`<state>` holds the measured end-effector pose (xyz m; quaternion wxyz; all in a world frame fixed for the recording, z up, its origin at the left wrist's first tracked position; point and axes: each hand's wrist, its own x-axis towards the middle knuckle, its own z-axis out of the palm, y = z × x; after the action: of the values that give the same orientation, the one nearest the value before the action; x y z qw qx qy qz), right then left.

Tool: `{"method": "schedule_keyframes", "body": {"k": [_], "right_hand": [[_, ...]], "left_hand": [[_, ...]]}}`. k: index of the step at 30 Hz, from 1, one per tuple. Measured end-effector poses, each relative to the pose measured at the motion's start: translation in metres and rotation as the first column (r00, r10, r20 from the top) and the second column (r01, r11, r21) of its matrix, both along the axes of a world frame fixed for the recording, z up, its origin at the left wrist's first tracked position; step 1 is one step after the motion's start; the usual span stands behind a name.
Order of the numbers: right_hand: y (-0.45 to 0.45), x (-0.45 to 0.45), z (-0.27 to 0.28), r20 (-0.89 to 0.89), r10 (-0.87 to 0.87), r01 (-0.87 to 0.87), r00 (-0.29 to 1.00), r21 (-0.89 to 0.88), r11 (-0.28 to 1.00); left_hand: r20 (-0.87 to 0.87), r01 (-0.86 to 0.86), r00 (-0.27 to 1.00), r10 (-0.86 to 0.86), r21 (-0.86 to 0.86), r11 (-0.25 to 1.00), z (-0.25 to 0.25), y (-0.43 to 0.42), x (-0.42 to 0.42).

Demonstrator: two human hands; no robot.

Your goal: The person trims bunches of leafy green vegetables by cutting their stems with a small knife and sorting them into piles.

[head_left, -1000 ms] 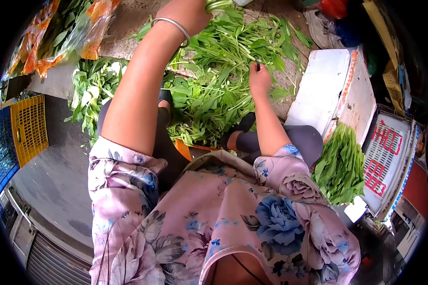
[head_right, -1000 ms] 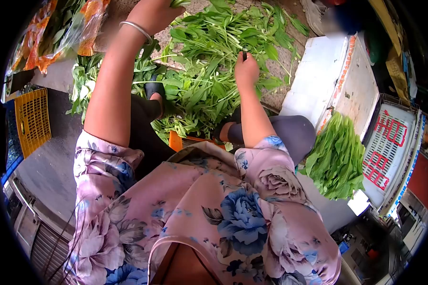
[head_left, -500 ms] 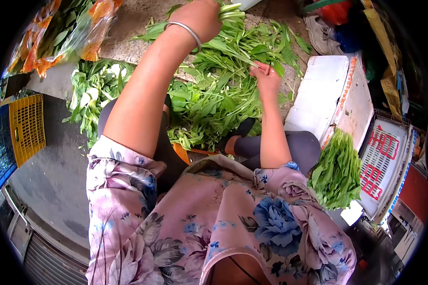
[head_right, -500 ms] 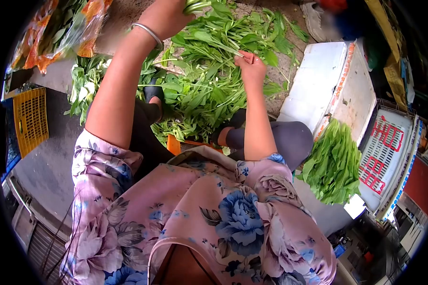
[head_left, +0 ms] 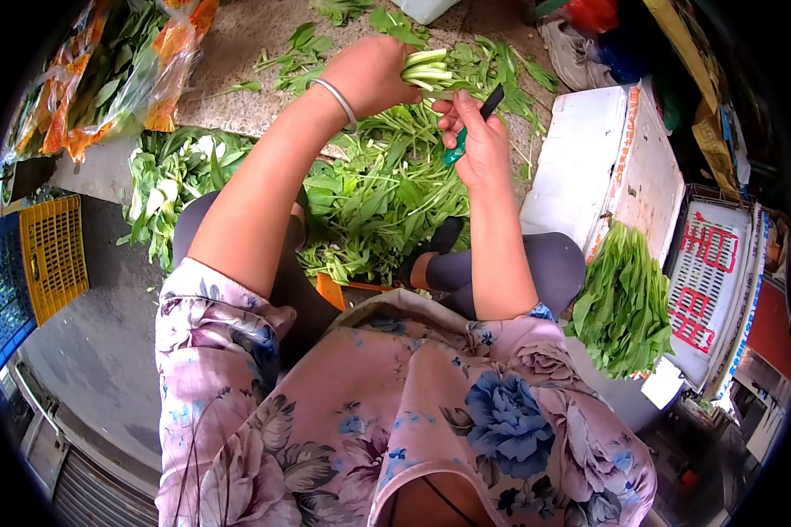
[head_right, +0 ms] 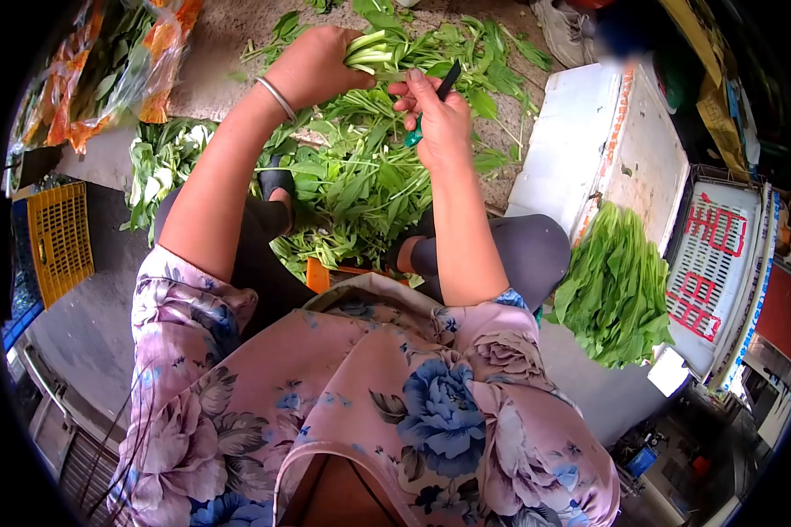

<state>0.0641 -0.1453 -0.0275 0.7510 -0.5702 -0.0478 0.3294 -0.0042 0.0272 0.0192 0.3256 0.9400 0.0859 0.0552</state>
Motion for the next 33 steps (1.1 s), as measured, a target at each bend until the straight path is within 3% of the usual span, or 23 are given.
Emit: {"method": "schedule_keyframes", "body": {"k": [4,6,10,12,15,19,21,25,26,30,32,33], "right_hand": [[0.005,-0.002,0.003,-0.027,-0.001,0.002,1.0,0.026,1.0],[0.008,-0.002,0.005,0.0,0.0,0.0,1.0,-0.027,1.0],[0.012,-0.006,0.02,0.068,0.082,-0.083,0.994,0.013,0.997],[0.015,-0.009,0.028,0.046,0.191,-0.197,0.98,0.244,0.95],[0.019,-0.01,0.027,0.17,0.206,-0.228,0.964,0.124,0.966],[0.018,-0.007,0.024,0.133,0.262,-0.271,0.956,0.054,0.961],[0.018,-0.008,0.02,0.121,0.245,-0.25,0.962,0.027,0.968],[0.016,-0.011,0.011,0.041,0.225,-0.227,0.973,0.032,0.973],[0.017,-0.011,0.007,0.039,0.224,-0.225,0.974,0.031,0.974],[0.016,-0.016,-0.015,-0.219,0.236,-0.213,0.947,0.126,0.969],[0.012,-0.02,-0.033,-0.39,0.295,-0.231,0.872,0.204,0.951],[0.008,-0.024,-0.044,-0.392,0.294,-0.231,0.872,0.202,0.952]], "left_hand": [[-0.032,-0.001,0.999,-0.002,-0.101,0.995,-0.006,0.006,-0.002],[-0.037,0.004,0.999,-0.014,-0.256,0.967,-0.007,0.009,-0.002],[-0.103,-0.036,0.995,0.003,-0.317,0.948,-0.002,0.015,-0.004],[-0.085,-0.045,0.996,0.011,-0.405,0.913,-0.007,0.02,-0.004],[-0.051,-0.027,0.999,0.007,-0.412,0.911,-0.013,0.024,-0.001],[-0.024,-0.014,1.0,0.005,-0.418,0.908,-0.012,0.026,-0.004],[0.019,0.012,1.0,-0.007,-0.27,0.963,-0.012,0.026,-0.004],[0.013,0.027,1.0,-0.025,-0.278,0.96,-0.007,0.024,-0.007],[0.0,0.01,1.0,-0.01,-0.188,0.982,-0.007,0.023,-0.007],[-0.071,0.001,0.997,0.005,0.087,0.996,-0.012,0.023,-0.008],[-0.076,0.018,0.997,-0.011,0.093,0.995,-0.009,0.025,-0.012],[-0.081,0.035,0.996,-0.027,0.099,0.994,-0.007,0.026,-0.014]]}}
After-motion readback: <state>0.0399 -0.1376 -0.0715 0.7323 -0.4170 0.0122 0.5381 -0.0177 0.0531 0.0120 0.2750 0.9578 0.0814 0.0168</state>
